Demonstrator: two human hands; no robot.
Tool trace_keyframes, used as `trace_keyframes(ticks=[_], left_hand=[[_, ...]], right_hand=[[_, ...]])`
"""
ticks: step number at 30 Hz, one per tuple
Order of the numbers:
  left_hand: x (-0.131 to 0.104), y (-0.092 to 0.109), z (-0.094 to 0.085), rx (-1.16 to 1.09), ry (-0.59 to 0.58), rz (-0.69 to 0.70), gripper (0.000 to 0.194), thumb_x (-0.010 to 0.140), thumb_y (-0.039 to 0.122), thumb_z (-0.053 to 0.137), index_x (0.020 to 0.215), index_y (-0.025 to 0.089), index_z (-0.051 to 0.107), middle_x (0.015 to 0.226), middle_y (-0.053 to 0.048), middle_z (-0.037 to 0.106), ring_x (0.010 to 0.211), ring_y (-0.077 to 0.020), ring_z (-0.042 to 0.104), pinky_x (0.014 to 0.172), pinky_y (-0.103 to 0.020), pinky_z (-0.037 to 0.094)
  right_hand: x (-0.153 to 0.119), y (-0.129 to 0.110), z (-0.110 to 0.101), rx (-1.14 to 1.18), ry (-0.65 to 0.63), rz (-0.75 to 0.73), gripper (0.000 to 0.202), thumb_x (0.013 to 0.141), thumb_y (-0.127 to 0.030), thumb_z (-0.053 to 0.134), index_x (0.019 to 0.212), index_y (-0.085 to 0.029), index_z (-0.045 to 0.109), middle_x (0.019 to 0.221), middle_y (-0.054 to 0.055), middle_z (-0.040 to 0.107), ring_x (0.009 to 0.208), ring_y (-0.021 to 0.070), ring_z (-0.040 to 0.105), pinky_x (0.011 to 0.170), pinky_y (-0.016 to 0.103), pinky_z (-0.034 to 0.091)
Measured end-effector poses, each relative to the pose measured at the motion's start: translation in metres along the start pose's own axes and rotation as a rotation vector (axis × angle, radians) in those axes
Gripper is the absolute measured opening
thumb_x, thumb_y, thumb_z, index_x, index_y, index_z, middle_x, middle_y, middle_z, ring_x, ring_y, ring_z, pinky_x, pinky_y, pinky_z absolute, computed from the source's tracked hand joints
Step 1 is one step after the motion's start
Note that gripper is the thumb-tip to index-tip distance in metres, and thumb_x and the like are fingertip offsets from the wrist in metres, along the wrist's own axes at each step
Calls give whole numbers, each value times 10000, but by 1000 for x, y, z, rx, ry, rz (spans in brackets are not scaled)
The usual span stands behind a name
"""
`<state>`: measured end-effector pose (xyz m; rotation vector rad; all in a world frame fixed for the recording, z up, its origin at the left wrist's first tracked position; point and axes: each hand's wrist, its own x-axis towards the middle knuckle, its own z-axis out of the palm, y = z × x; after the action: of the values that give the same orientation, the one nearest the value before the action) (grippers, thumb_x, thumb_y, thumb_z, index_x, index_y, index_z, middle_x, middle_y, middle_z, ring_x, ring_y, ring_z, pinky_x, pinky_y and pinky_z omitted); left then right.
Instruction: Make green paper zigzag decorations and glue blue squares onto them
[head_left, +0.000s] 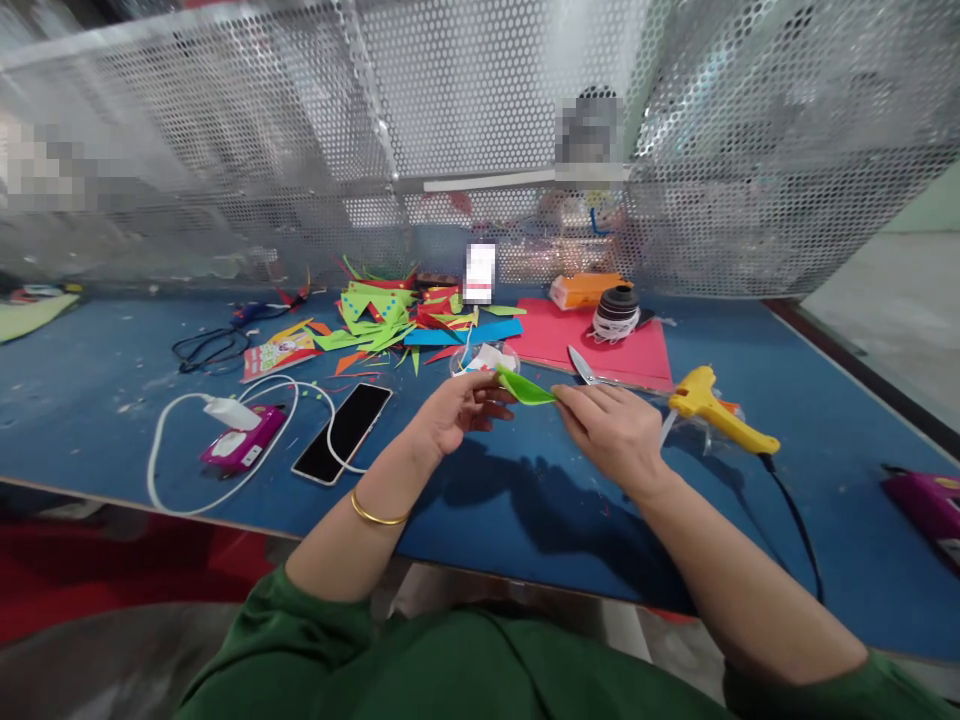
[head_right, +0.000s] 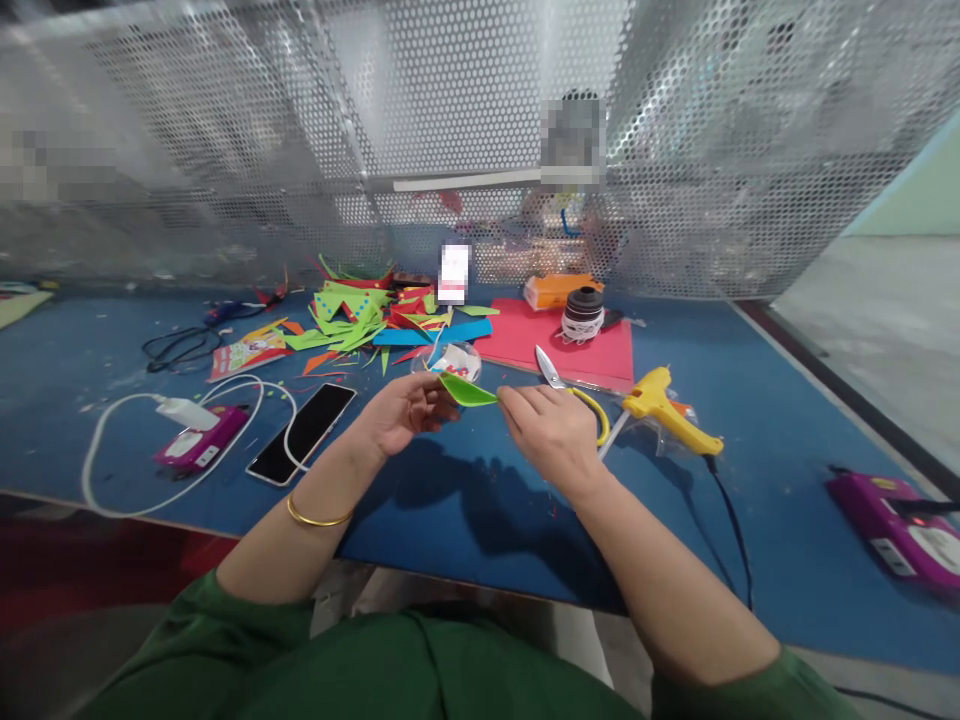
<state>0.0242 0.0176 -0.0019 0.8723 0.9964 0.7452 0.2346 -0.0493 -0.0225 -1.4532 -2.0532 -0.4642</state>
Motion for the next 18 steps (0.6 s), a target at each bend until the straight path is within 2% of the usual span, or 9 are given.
trace_keyframes(ticks=[3,5,7,9,11,13,15,18], left_hand=[[2,1,-3,66,-24,-68,214,741,314,679,860,149,742,828,-101,763,616,-174,687,471,-237,380],[3,1,-3,128,-2,-47,187,730,280,700,854,147,742,775,-84,750,593,-163,668,481,-236,392],[3,-1,-2,157,31,2,121,715,245,734,793,153,737,701,-55,722,553,-136,626,497,-233,403],[1,-2,1,164,51,58,60,705,211,752,725,159,731,667,-41,705,552,-121,604,539,-236,431],[-1,-2,2,218,50,137,37,714,199,744,703,164,740,680,-49,710,584,-129,612,588,-250,455],[-3,-1,3,349,39,235,72,731,223,733,689,166,747,664,-51,697,576,-132,589,582,-261,441],[-5,-1,2,511,10,328,129,742,263,730,654,170,740,606,-36,649,539,-118,528,536,-254,384],[-5,-1,0,621,-63,405,173,733,301,737,613,176,725,564,-21,598,526,-108,476,510,-248,329]], right_hand=[[0,4,2,-45,98,-144,240,999,-247,510,998,-212,747,890,24,797,757,142,692,673,278,422],[0,5,3,-30,153,-218,197,984,-228,542,1001,-184,733,890,35,795,750,149,693,671,281,429],[-1,5,4,41,146,-219,216,972,-308,573,1024,-157,718,911,65,789,781,178,701,686,290,449],[-1,4,2,191,77,-126,350,951,-459,577,1058,-151,705,926,87,779,785,202,697,680,302,462],[1,3,0,415,-28,43,449,928,-561,554,1077,-164,698,917,80,766,762,200,682,665,301,467],[3,1,-2,668,-140,246,412,908,-551,570,1044,-187,705,858,43,746,720,177,653,647,288,463],[5,0,-2,875,-241,430,326,845,-512,645,888,-197,717,718,3,690,640,153,594,596,274,436],[6,1,2,1027,-330,571,311,762,-481,716,646,-199,653,570,-21,592,545,123,500,530,263,391]])
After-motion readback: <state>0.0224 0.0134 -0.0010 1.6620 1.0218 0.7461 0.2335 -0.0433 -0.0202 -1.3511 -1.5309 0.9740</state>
